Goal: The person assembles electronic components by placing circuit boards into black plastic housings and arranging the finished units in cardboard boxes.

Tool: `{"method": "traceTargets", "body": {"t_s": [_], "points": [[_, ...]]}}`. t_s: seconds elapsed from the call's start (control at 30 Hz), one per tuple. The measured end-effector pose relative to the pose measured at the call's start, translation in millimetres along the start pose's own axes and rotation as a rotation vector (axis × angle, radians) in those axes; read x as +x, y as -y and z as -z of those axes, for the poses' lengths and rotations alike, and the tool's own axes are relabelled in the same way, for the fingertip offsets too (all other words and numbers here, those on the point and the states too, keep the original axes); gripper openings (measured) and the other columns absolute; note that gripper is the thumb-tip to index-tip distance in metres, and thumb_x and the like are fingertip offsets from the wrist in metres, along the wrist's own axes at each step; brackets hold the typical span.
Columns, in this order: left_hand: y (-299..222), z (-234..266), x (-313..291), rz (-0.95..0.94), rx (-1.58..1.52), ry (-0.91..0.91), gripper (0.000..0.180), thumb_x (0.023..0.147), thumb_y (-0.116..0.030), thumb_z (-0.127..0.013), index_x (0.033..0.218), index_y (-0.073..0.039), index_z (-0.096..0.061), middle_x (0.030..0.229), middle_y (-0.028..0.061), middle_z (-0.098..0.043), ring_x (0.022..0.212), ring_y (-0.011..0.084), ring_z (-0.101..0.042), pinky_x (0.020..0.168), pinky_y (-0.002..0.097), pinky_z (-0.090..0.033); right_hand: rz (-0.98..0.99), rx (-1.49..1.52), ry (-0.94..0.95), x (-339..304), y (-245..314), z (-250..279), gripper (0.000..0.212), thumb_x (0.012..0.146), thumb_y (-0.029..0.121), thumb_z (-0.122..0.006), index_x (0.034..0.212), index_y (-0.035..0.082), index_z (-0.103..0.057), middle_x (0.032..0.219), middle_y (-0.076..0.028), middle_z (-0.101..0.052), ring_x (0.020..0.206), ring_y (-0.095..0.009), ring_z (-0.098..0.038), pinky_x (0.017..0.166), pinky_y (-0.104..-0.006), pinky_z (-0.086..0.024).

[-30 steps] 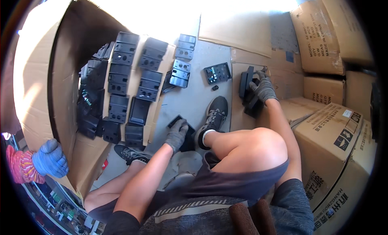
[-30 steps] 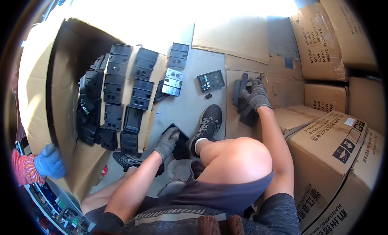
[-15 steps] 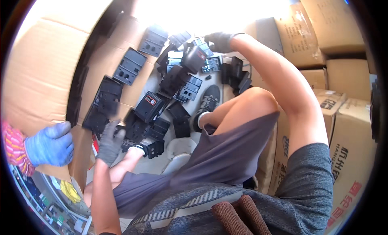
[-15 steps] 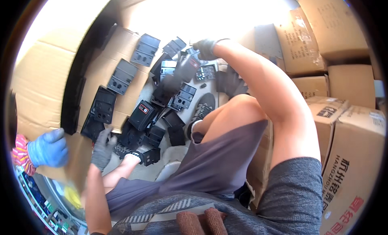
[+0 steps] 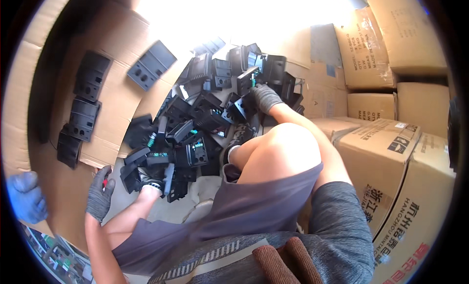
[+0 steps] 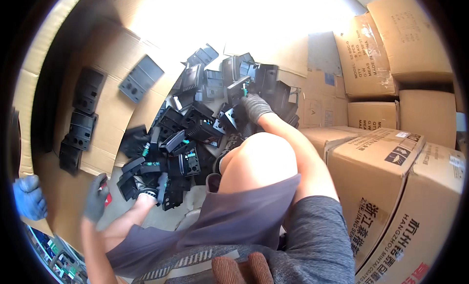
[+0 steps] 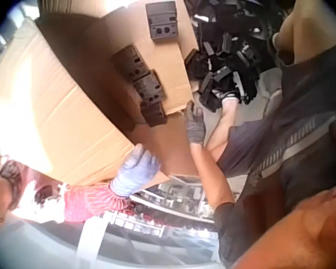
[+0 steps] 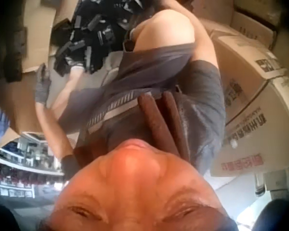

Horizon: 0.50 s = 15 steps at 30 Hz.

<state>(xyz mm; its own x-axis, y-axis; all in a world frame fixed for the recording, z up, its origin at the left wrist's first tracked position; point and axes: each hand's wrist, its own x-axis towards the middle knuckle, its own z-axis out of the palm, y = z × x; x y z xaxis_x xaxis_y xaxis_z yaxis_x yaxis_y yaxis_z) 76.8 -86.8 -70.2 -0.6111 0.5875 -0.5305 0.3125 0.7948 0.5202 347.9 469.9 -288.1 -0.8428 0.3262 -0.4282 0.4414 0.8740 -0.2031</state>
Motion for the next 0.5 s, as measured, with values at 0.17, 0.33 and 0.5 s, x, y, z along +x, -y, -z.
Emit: {"method": "traceTargets", "body": {"t_s": [0.17, 0.33, 0.5], "points": [[-43, 11, -13, 0.045, 0.065, 0.096, 0.042, 0.098, -0.01, -0.059, 0.138, -0.001, -0.054, 0.136, 0.0185, -0.059, 0.129, 0.03, -0.056, 0.108, 0.039, -0.043, -0.229, 0.363, -0.235, 17, -21, -24, 0.028, 0.08, 0.003, -0.062, 0.107, 0.003, -0.068, 0.111, -0.025, -0.068, 0.109, -0.046, -0.063, 0.094, -0.0486, -0.051], [-37, 14, -21, 0.056, 0.053, 0.041, 0.043, 0.098, -0.011, -0.06, 0.14, -0.003, -0.054, 0.136, 0.0181, -0.059, 0.129, 0.0306, -0.056, 0.108, 0.0394, -0.043, -0.407, 0.739, -0.041, 6, -32, -50, 0.033, 0.09, 0.006, -0.058, 0.123, 0.005, -0.064, 0.101, -0.022, -0.07, 0.101, -0.04, -0.068, 0.086, -0.0458, -0.052], [-46, 17, -31, 0.152, 0.032, -0.026, 0.046, 0.097, -0.01, -0.062, 0.142, -0.004, -0.053, 0.138, 0.0186, -0.059, 0.128, 0.0317, -0.056, 0.106, 0.0418, -0.045, -0.279, 0.883, 0.056, 2, -18, -44, 0.051, 0.089, 0.004, -0.059, 0.14, 0.008, -0.055, 0.129, -0.023, -0.063, 0.123, -0.039, -0.059, 0.103, -0.0412, -0.048]]}}
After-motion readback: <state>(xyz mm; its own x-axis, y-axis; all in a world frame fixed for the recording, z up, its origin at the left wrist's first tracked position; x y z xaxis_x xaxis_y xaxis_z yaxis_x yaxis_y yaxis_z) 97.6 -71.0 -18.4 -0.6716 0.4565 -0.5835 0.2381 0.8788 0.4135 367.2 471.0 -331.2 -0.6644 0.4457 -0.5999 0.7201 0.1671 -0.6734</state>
